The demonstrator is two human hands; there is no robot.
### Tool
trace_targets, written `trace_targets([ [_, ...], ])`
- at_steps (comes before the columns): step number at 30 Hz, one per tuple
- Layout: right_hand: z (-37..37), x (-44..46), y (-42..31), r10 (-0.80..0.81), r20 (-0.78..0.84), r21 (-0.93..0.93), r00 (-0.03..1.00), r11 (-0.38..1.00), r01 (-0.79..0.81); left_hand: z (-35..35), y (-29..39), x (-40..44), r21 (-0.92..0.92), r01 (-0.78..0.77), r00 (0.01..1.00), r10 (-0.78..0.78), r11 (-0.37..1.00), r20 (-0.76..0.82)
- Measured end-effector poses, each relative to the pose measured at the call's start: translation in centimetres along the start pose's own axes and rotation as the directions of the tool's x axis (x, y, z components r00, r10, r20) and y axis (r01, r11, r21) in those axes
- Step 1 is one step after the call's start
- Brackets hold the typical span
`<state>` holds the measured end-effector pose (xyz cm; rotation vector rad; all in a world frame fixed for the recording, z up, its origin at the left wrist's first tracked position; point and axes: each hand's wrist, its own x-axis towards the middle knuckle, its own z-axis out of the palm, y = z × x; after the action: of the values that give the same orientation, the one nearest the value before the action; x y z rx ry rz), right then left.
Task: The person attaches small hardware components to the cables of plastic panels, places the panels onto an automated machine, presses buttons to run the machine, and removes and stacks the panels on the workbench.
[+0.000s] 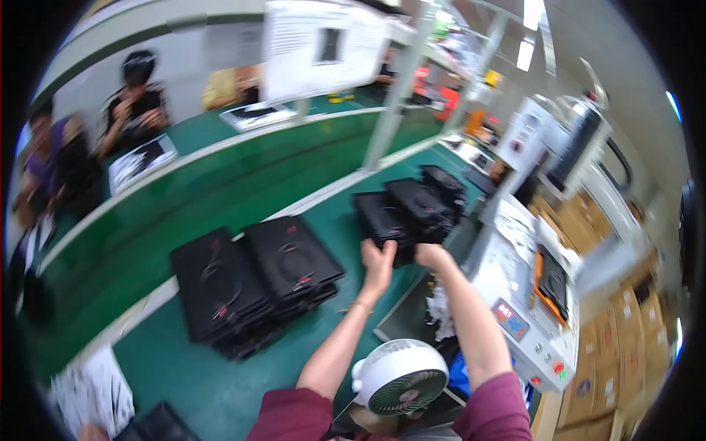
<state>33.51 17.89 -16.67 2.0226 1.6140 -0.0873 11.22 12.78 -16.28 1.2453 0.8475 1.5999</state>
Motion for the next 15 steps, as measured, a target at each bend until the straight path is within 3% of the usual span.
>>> trace_targets([
  [1,1.6,2.6,1.1,-0.133,-0.106,-0.184,0.985,0.976,0.112,0.3,-0.2,-0.2,0.056,-0.020,0.998,0.023,0.998,-0.051],
  [2,-3.1,-5.0,-0.7,-0.071,-0.201,0.101,0.977,0.991,0.093,0.5,0.3,-0.5,0.055,-0.037,0.991,0.043,0.998,-0.125],
  [3,-8.9,-13.8,-3.0,-0.008,-0.294,0.376,0.956,0.918,0.123,0.2,1.2,-0.8,0.169,-0.021,0.992,0.041,0.985,-0.116],
  [4,-10.3,-17.0,-2.9,-0.112,-0.412,0.333,0.904,0.906,0.264,0.4,0.9,-0.7,0.395,0.033,0.994,0.011,0.918,-0.108],
  [5,-13.0,-22.1,-3.7,-0.146,-0.392,0.368,0.908,0.880,0.300,2.5,-1.0,-0.6,0.428,0.125,0.962,-0.003,0.895,-0.274],
  [7,-15.0,-30.5,-3.1,-0.247,-0.575,0.319,0.780,0.810,0.491,0.8,3.6,-1.0,0.585,0.252,0.961,-0.270,0.771,-0.058],
  [8,-15.4,-34.7,-2.8,-0.228,-0.632,0.328,0.741,0.787,0.522,-1.9,8.5,-1.2,0.685,0.056,0.936,-0.276,0.726,0.217],
  [9,-15.2,-38.3,-2.0,-0.169,-0.688,0.386,0.706,0.738,0.553,-4.8,13.9,-1.8,0.714,-0.160,0.821,-0.309,0.682,0.479],
  [11,-13.9,-45.2,-0.1,-0.117,-0.793,0.279,0.598,0.803,0.527,-7.9,20.6,-4.7,0.559,-0.281,0.853,-0.063,0.780,0.517],
  [13,-13.1,-52.1,-1.1,-0.148,-0.887,0.161,0.437,0.788,0.594,-9.8,26.0,-8.6,0.424,-0.435,0.890,0.309,0.794,0.335],
  [14,-7.6,-50.3,4.9,-0.086,-0.921,0.176,0.379,0.778,0.603,-10.9,28.6,-10.6,0.378,-0.485,0.871,0.397,0.789,0.290],
  [15,-7.1,-52.4,5.0,-0.217,-0.886,0.110,0.410,0.760,0.641,-12.3,30.7,-12.6,0.329,-0.543,0.839,0.485,0.772,0.247],
])
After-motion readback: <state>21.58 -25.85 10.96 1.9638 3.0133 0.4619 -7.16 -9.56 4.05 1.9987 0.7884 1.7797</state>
